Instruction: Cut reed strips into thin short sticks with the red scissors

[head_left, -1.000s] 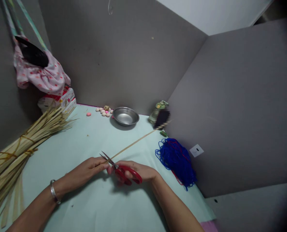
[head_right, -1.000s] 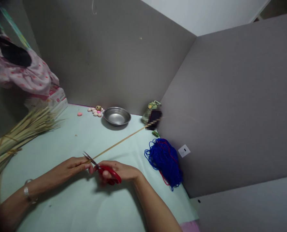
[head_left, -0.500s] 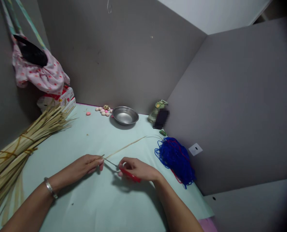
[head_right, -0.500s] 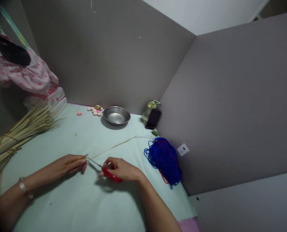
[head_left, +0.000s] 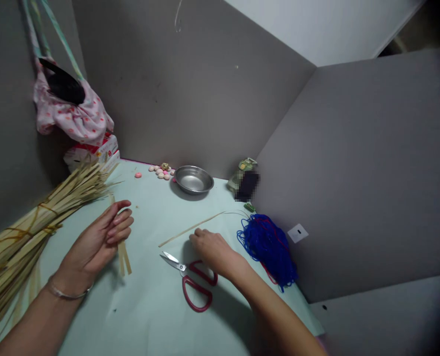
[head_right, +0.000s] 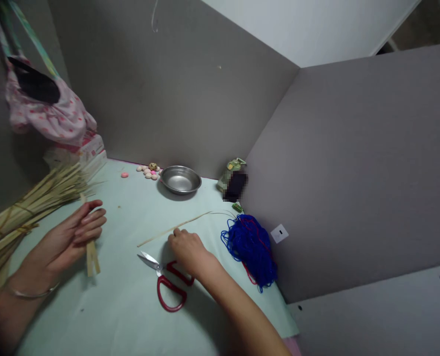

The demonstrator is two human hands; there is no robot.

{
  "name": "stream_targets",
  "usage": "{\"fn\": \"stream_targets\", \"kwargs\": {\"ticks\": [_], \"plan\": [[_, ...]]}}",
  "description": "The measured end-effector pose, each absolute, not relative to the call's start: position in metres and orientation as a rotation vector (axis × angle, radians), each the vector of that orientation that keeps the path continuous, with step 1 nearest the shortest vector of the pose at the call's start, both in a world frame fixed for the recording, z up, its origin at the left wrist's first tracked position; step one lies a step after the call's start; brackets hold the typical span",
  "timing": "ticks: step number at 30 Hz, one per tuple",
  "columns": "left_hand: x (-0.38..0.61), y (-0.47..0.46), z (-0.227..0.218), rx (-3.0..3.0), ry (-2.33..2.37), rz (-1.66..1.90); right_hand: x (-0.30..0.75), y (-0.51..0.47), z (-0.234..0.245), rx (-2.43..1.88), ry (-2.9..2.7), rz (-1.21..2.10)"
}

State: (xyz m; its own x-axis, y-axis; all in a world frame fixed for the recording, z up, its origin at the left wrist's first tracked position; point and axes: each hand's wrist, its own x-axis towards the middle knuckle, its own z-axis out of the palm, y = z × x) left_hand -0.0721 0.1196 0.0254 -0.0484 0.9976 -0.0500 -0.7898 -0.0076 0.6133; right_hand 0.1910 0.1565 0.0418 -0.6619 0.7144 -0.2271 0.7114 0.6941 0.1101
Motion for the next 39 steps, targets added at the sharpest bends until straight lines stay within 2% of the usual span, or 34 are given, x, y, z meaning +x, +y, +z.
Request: {"fn": "stream_targets", "kwargs": {"ticks": [7,12,15,18,21,27,33,39], "plan": [[-0.056,0.129,0.001,0.369,0.572,1.434,0.168,0.191,0.010,1.203,2.661,0.127],[-0.046,0.132,-0.013,0.320,0.627,1.402,0.180,0.178,0.019,1.193,2.719,0.162],[-0.038,0.131,-0.018,0.308,0.679,1.393,0.187,0.159,0.023,1.214,2.967,0.237],[-0.027,0.128,-0.021,0.339,0.693,1.342,0.182,0.142,0.018,0.976,3.397,0.305],[-0.019,0.125,-0.023,0.392,0.671,1.266,0.170,0.136,0.008,0.687,3.574,0.286],[-0.013,0.121,-0.024,0.466,0.609,1.166,0.162,0.142,-0.008,0.535,3.591,0.246],[-0.010,0.120,-0.027,0.502,0.582,1.165,0.161,0.146,-0.008,0.559,3.678,0.408],[-0.007,0.117,-0.025,0.510,0.573,1.136,0.162,0.146,-0.006,0.646,3.637,0.366]]}}
